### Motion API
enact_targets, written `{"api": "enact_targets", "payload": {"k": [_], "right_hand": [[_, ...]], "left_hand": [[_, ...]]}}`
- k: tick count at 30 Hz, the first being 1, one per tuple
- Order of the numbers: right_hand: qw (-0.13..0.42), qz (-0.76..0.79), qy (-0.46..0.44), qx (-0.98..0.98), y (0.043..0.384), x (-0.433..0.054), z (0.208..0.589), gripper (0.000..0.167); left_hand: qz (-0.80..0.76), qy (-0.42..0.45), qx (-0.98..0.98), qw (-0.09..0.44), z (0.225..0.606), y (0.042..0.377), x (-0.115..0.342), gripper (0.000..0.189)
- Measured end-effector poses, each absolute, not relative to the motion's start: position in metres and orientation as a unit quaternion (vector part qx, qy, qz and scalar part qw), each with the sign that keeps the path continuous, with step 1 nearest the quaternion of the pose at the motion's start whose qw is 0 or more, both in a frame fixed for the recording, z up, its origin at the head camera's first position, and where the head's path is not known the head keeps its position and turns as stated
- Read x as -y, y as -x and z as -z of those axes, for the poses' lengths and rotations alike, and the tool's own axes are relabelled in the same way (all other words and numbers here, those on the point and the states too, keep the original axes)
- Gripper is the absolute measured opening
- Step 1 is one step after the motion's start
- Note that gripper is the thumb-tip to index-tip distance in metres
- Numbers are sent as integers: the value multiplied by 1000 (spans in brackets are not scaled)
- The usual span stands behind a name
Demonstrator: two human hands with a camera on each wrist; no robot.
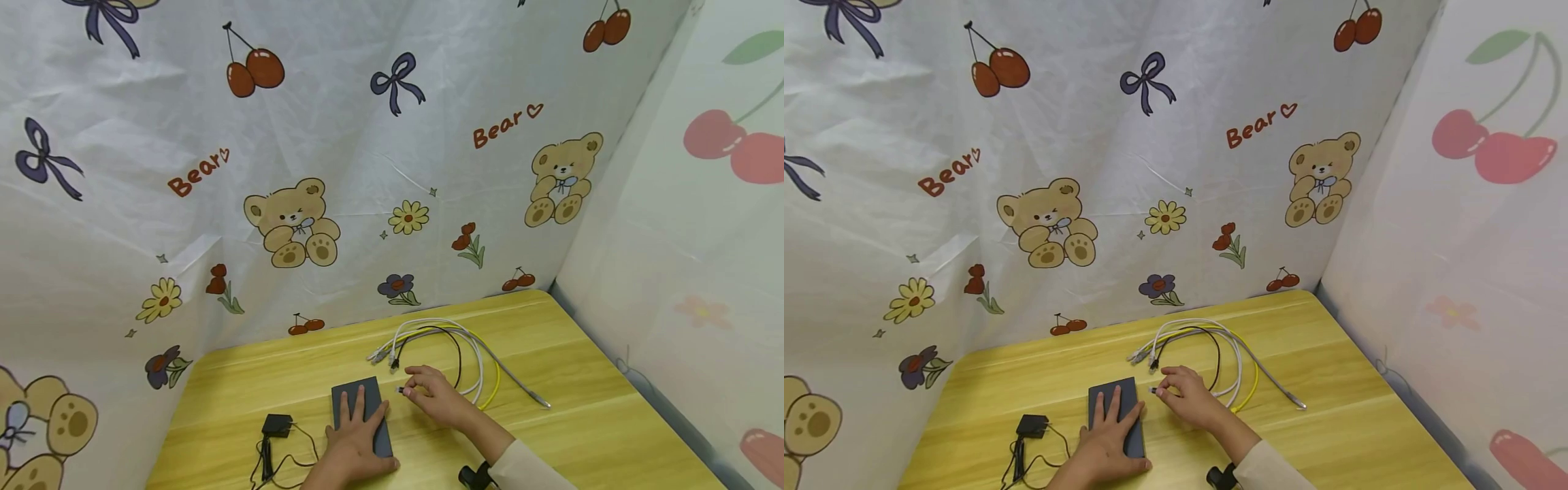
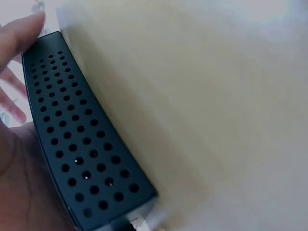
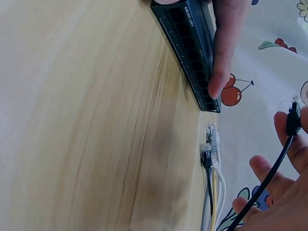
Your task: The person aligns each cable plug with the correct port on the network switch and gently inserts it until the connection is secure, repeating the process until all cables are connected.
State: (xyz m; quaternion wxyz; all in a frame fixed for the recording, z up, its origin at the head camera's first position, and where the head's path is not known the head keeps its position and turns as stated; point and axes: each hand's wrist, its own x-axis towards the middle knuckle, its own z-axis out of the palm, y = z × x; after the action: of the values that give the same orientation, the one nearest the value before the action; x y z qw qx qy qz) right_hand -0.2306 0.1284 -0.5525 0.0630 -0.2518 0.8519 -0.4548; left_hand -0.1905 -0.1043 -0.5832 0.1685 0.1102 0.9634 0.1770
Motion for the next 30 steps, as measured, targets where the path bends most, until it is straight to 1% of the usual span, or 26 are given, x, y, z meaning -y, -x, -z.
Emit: {"api": "enact_targets", "payload": {"k": [4, 11, 14, 22, 30], "right_hand": [[65, 459, 250, -850, 230, -129, 553, 19], [57, 454, 252, -853, 229, -129, 553, 20], [55, 454, 249, -854, 229, -130, 553, 21], [52, 451, 244, -857, 229, -129, 552, 18], [53, 463, 238, -852, 231, -124, 553, 20]], "left_hand": [[-189, -106, -963, 160, 582, 189, 102, 103], [-202, -97, -966, 132, 581, 188, 97, 88], [-209, -89, -965, 127, 583, 189, 96, 86], [-232, -76, -963, 117, 584, 188, 99, 80], [-267, -44, -961, 60, 581, 187, 103, 68]]}}
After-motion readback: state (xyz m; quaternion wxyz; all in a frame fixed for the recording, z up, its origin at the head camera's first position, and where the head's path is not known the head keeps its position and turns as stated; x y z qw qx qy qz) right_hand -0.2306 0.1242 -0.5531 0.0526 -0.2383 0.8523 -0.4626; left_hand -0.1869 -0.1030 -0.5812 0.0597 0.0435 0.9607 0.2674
